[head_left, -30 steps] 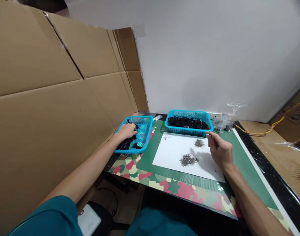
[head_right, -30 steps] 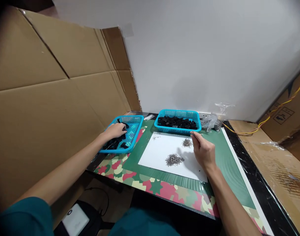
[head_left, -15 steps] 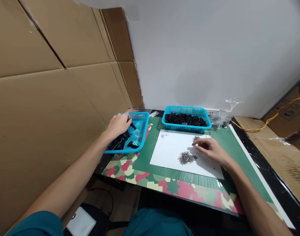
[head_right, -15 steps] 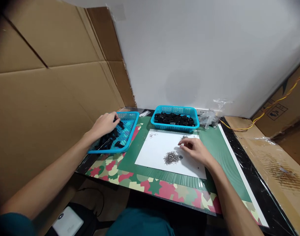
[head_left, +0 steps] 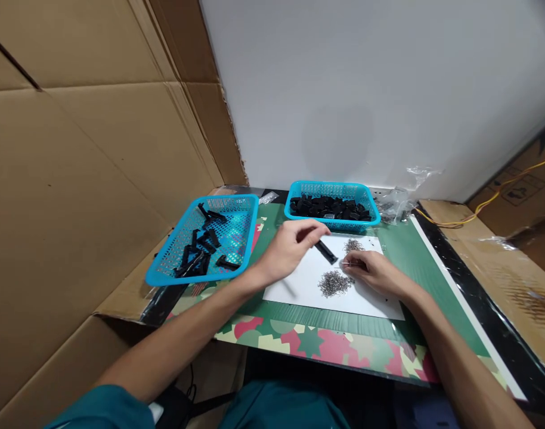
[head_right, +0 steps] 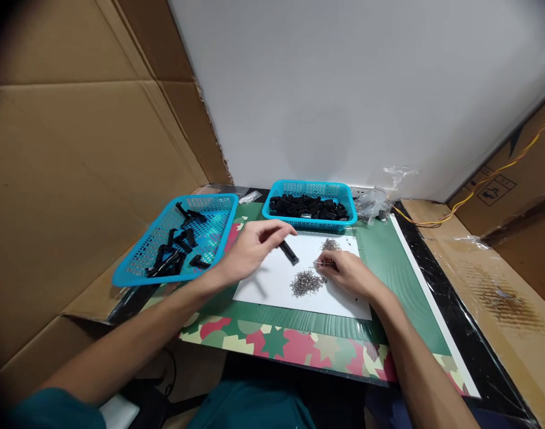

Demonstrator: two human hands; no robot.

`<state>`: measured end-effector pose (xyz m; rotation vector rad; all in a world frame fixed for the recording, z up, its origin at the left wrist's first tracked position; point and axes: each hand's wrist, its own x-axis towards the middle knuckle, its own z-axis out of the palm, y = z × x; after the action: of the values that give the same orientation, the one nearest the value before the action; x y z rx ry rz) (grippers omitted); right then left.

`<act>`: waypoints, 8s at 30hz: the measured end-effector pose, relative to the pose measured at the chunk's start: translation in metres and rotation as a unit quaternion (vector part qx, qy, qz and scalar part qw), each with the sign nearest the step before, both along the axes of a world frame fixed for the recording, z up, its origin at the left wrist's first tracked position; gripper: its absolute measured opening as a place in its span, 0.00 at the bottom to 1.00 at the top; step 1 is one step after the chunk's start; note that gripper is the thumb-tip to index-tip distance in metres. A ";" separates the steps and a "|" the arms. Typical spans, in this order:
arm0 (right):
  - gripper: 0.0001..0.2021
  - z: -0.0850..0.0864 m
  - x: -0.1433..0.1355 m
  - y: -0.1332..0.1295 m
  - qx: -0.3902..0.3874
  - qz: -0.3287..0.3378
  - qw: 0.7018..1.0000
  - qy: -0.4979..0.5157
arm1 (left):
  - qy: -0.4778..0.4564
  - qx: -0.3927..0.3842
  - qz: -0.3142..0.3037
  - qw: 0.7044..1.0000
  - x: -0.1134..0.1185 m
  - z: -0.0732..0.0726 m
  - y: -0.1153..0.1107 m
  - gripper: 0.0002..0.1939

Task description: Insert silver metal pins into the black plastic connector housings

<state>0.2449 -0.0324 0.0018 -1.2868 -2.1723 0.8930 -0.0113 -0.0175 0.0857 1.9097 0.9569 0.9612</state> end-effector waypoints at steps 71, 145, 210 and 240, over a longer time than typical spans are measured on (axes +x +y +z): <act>0.04 0.014 -0.030 -0.016 0.160 -0.147 0.956 0.198 | -0.182 -0.251 -0.096 0.946 0.018 -0.083 -0.007 0.14; 0.11 0.001 -0.033 -0.012 0.386 -0.107 0.916 -0.008 | -0.213 -0.334 -0.076 0.915 0.019 -0.081 0.004 0.24; 0.07 -0.003 -0.028 -0.001 -0.034 -0.132 0.990 -0.037 | -0.001 -0.063 -0.016 0.998 0.009 -0.073 0.004 0.10; 0.10 0.010 -0.055 0.018 0.117 -0.101 0.975 0.158 | -0.143 -0.191 0.036 0.971 0.005 -0.071 0.012 0.22</act>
<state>0.1897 -0.0139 0.0123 -1.1403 -1.8020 0.6840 -0.0058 -0.0055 0.0142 1.3831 0.9641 0.9807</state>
